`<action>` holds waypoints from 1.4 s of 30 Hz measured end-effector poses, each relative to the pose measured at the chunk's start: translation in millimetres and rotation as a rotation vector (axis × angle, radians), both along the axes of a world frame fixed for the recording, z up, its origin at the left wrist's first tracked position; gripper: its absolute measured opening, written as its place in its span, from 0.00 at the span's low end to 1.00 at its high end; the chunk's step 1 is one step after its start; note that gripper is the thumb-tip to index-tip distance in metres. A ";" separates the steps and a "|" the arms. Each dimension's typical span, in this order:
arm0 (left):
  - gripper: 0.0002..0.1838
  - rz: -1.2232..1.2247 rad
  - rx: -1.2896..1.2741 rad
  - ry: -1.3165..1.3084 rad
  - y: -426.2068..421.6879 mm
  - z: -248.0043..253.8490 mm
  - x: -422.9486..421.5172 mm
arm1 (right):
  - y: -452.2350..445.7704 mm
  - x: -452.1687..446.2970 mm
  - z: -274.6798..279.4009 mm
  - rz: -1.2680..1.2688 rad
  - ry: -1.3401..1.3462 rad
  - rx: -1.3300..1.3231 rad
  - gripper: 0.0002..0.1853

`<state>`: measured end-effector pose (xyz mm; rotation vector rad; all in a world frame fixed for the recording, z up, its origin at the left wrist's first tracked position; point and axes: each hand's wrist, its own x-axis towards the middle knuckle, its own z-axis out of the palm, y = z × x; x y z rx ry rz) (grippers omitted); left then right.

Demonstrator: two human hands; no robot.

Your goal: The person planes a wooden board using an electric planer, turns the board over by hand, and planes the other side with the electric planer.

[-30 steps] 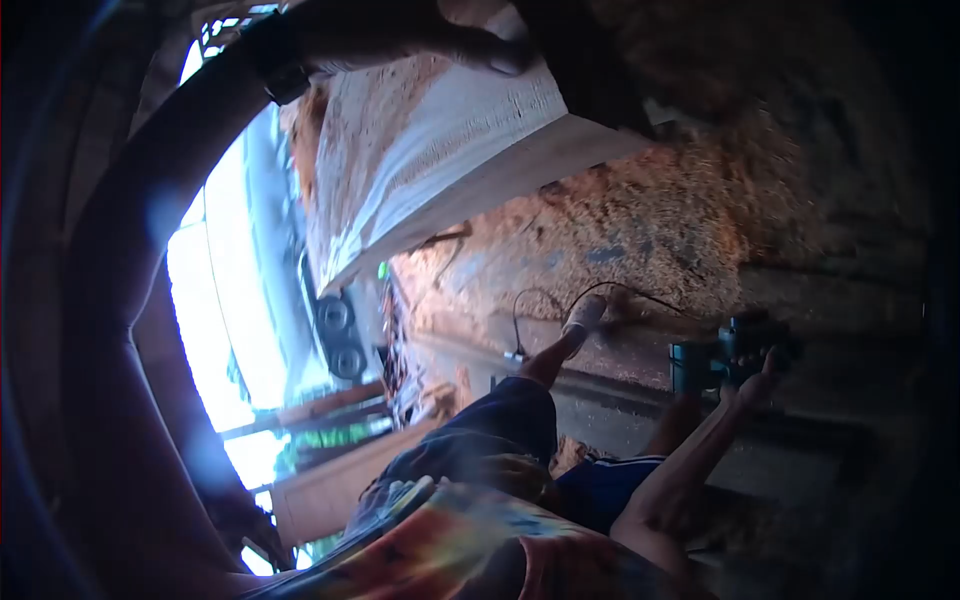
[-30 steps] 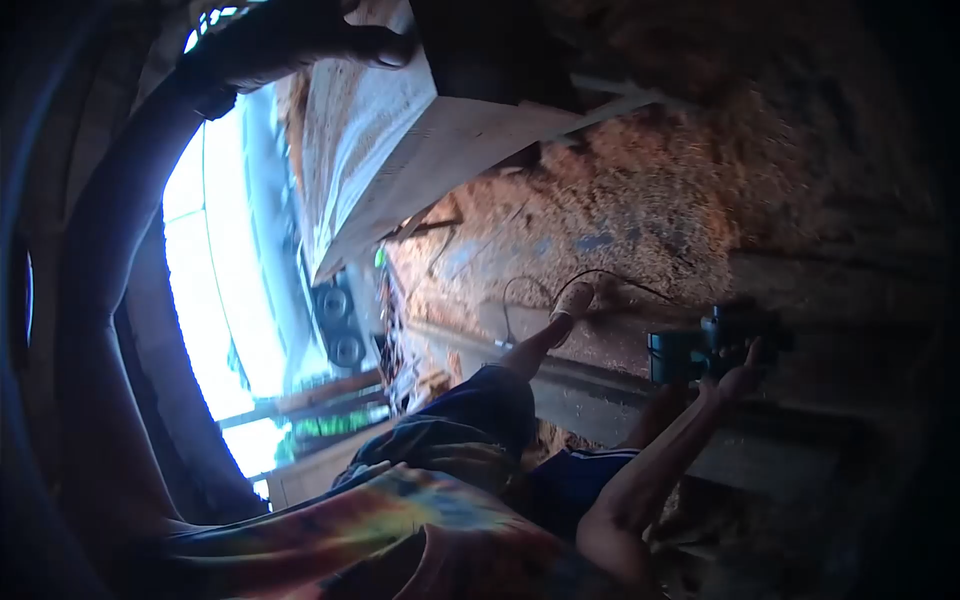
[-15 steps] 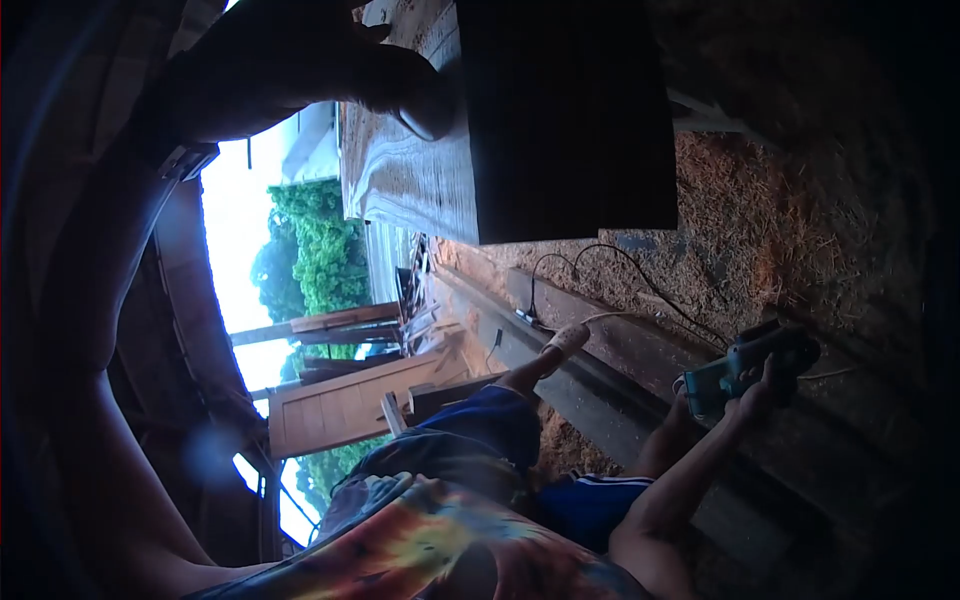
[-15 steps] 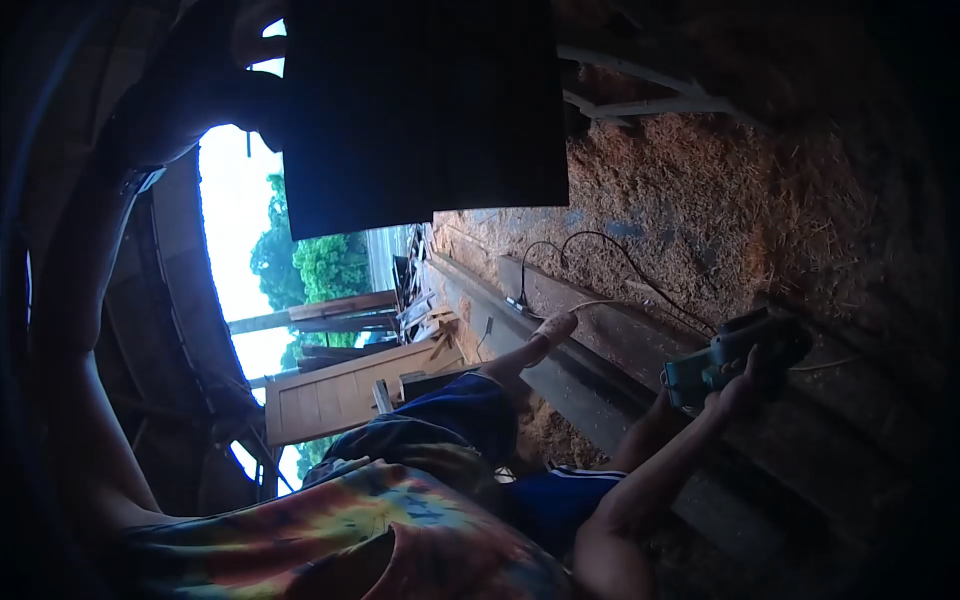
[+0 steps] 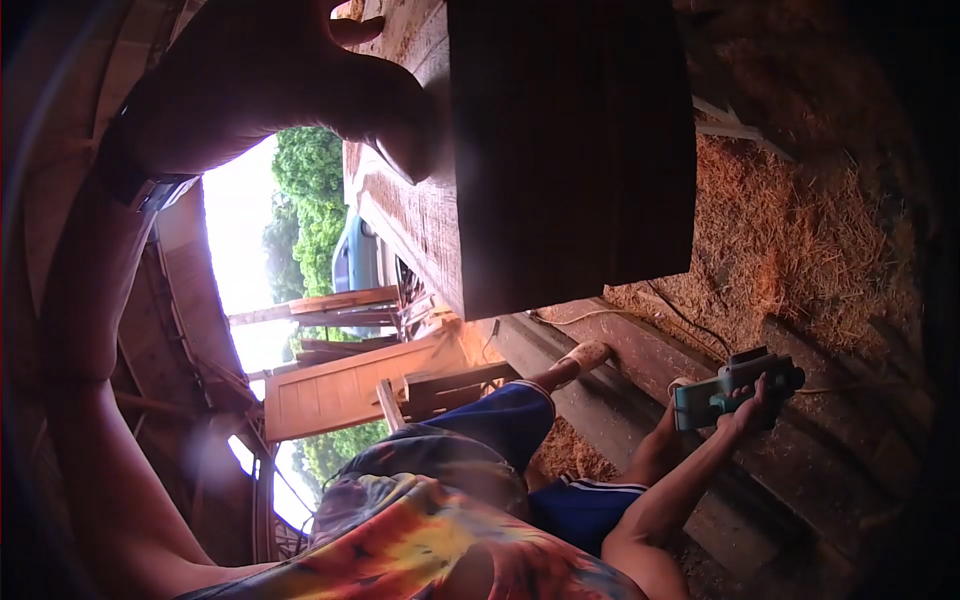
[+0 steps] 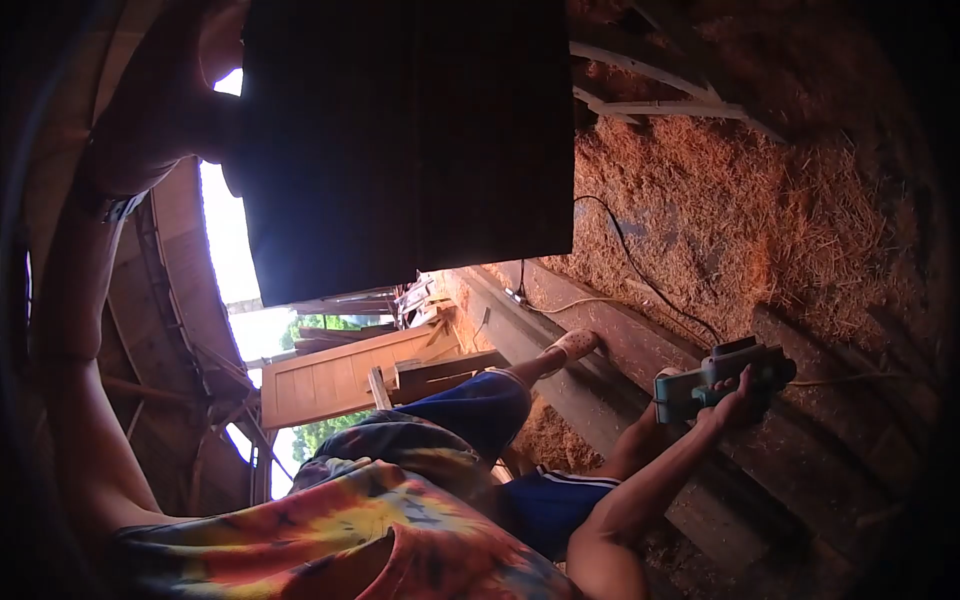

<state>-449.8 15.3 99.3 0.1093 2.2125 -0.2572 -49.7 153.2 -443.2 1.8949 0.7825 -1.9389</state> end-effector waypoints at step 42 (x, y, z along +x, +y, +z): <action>0.70 0.176 0.458 0.840 2.4 46.7 134.4 | 134.1 -195.4 312.6 0.487 0.286 -0.032 0.18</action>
